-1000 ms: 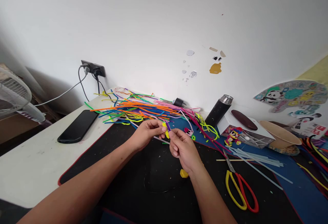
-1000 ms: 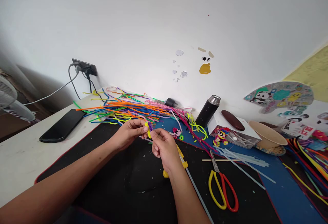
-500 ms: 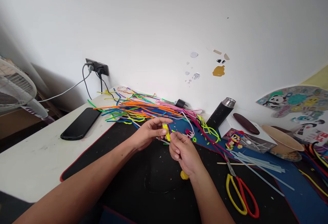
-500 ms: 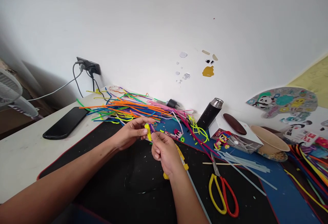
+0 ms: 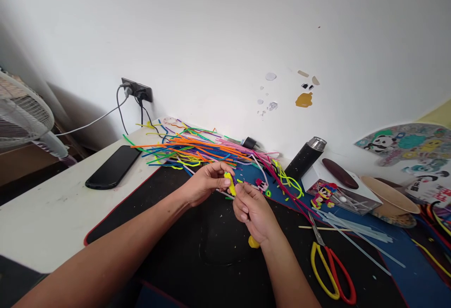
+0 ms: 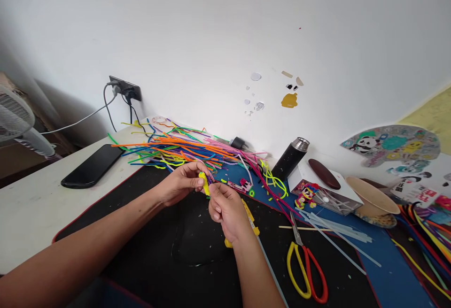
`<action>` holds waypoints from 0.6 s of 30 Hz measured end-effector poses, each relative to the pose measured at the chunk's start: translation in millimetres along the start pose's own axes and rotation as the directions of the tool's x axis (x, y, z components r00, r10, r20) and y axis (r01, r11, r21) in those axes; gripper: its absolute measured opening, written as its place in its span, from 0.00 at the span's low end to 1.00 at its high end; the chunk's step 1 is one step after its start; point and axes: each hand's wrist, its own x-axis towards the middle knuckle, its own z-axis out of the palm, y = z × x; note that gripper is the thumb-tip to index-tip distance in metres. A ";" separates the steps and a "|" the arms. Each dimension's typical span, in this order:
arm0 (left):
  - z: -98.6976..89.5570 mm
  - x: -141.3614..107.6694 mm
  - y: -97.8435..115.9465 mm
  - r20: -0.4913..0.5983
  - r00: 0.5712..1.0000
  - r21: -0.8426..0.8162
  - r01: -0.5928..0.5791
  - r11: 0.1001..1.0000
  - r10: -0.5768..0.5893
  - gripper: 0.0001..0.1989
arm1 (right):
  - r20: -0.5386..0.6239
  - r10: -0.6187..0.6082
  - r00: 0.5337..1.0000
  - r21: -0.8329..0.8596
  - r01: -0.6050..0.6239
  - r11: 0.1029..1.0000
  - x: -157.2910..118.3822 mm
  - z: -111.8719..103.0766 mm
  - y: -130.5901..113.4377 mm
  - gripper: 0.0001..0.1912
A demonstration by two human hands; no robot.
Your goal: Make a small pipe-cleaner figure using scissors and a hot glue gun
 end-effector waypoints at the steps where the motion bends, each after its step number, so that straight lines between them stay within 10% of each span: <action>1: 0.2 0.0 0.1 -0.003 1.000 -0.002 -0.001 1.000 0.001 0.16 | -0.003 0.003 1.000 -0.002 -0.003 1.000 0.1 0.1 -0.1 0.24; 18: -1.4 0.4 2.0 -0.047 0.999 -0.012 -0.009 1.000 0.009 0.17 | -0.006 -0.020 1.000 0.001 0.020 1.000 -1.0 2.3 -3.8 0.23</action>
